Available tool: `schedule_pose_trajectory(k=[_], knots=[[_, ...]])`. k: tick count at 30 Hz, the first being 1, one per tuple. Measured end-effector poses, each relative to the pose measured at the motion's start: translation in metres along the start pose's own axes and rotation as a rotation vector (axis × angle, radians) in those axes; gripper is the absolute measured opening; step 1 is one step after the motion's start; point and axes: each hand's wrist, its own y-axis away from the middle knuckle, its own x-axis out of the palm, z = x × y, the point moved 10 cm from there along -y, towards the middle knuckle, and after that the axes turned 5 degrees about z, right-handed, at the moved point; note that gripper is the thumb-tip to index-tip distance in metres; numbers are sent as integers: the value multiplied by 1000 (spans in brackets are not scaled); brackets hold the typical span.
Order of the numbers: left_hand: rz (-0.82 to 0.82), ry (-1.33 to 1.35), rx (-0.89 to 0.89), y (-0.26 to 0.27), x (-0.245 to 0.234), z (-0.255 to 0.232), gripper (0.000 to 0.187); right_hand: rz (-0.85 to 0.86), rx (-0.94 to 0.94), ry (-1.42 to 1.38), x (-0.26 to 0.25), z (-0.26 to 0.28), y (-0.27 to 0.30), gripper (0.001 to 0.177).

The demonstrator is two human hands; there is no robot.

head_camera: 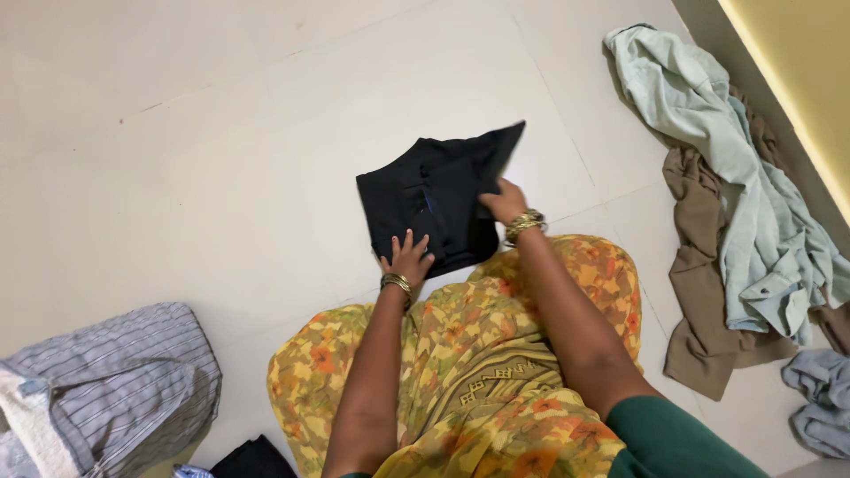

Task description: The person folds black trousers by hand while sitting on the floor, smoothing the fabric and placing the folded item into a laundry basket with other garments.

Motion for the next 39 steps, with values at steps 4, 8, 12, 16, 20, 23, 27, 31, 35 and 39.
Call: schedule_pose_trajectory(k=[4, 8, 12, 16, 20, 23, 27, 31, 35, 39], knots=[[-417, 851, 306, -34, -28, 66, 49, -76, -168, 401, 80, 108, 39, 65], [-694, 1457, -66, -47, -8, 160, 39, 259, -179, 641, 197, 133, 94, 77], [-313, 1498, -431, -50, 51, 160, 47, 440, -57, 885, 240, 89, 118, 75], [-328, 1243, -387, -51, 41, 154, 61, 368, -272, 761, 239, 74, 106, 77], [-220, 1329, -382, -59, 52, 143, 69, 229, -488, 579, 229, 84, 97, 60], [-139, 1549, -324, -64, 71, 122, 73, 318, -382, 698, 232, 83, 100, 64], [14, 1429, -398, -52, 102, 103, 87, 507, -23, 1066, 211, 48, 112, 59], [-277, 577, -318, -29, 31, 88, 53, 486, 29, 1171, 184, 41, 117, 47], [-693, 220, -156, 40, -46, 39, 44, 284, 2, 1085, 161, 61, 129, 67], [-699, -195, 210, 69, -78, -34, 60, 402, -43, 1203, 155, 41, 129, 58]])
